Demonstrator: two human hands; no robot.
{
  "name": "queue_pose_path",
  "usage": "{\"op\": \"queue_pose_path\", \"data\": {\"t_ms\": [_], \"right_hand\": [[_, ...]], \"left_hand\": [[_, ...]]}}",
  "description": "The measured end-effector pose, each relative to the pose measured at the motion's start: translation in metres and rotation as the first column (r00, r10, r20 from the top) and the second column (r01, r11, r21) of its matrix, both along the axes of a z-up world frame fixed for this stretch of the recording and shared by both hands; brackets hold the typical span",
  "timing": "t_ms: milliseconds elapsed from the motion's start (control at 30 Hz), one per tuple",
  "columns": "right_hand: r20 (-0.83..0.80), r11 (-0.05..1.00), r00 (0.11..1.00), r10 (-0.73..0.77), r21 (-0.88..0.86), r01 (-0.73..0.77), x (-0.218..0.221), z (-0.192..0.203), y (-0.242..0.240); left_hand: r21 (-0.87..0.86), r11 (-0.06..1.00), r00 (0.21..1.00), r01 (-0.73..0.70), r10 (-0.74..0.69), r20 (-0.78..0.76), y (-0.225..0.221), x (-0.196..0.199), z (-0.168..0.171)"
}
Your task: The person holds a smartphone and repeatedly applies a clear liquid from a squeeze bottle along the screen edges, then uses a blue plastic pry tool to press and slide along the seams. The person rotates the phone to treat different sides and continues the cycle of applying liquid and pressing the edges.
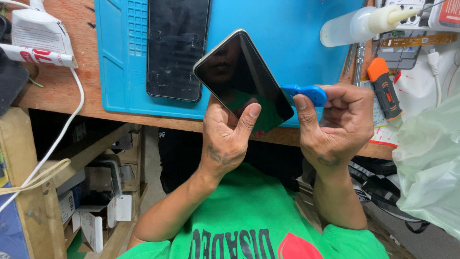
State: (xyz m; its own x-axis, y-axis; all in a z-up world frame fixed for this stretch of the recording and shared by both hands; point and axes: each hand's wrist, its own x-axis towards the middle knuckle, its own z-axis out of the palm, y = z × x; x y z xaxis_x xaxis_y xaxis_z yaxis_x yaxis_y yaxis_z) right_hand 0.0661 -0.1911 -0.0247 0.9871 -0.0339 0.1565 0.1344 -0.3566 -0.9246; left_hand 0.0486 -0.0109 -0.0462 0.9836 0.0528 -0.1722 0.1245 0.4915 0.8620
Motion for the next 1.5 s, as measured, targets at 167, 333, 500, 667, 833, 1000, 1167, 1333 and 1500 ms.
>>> {"op": "queue_pose_path", "data": {"t_ms": [167, 333, 500, 667, 833, 1000, 1167, 1333, 1500], "right_hand": [[0.053, 1.0, 0.998, 0.025, 0.008, -0.026, 0.001, -0.003, 0.002], [0.072, 0.999, 0.997, 0.033, -0.046, -0.029, 0.0, 0.0, 0.006], [0.113, 0.964, 0.994, -0.01, -0.264, 0.039, -0.003, 0.009, 0.012], [0.119, 0.954, 0.993, -0.011, -0.296, 0.046, -0.001, 0.012, 0.014], [0.023, 0.976, 1.0, -0.008, -0.218, 0.013, 0.002, 0.014, 0.01], [-0.096, 0.997, 0.995, 0.016, -0.067, -0.022, 0.004, 0.017, 0.001], [-0.143, 0.998, 0.988, 0.06, -0.005, -0.062, 0.007, 0.02, -0.004], [-0.192, 0.996, 0.979, 0.07, 0.063, -0.059, 0.006, 0.02, -0.001], [-0.235, 0.994, 0.969, 0.079, 0.097, -0.058, 0.007, 0.021, 0.0]], "left_hand": [[0.065, 0.998, 1.0, 0.001, 0.0, -0.006, 0.0, -0.001, 0.0], [0.108, 0.994, 1.0, 0.009, -0.007, -0.027, 0.001, -0.002, -0.003], [0.078, 0.997, 0.999, 0.004, -0.008, 0.049, 0.002, -0.001, -0.004], [0.061, 0.998, 0.999, 0.022, -0.024, 0.031, 0.002, 0.0, -0.005], [0.068, 0.997, 0.998, 0.032, -0.035, 0.046, 0.003, 0.0, -0.005], [0.05, 0.998, 0.999, 0.031, -0.032, 0.02, 0.003, -0.001, -0.004], [0.035, 0.998, 0.998, 0.061, -0.062, 0.029, 0.006, 0.0, -0.004], [-0.095, 0.995, 0.996, 0.024, -0.016, 0.09, 0.005, 0.001, -0.001], [-0.114, 0.993, 0.99, -0.02, 0.036, 0.134, 0.003, 0.007, 0.002]]}}
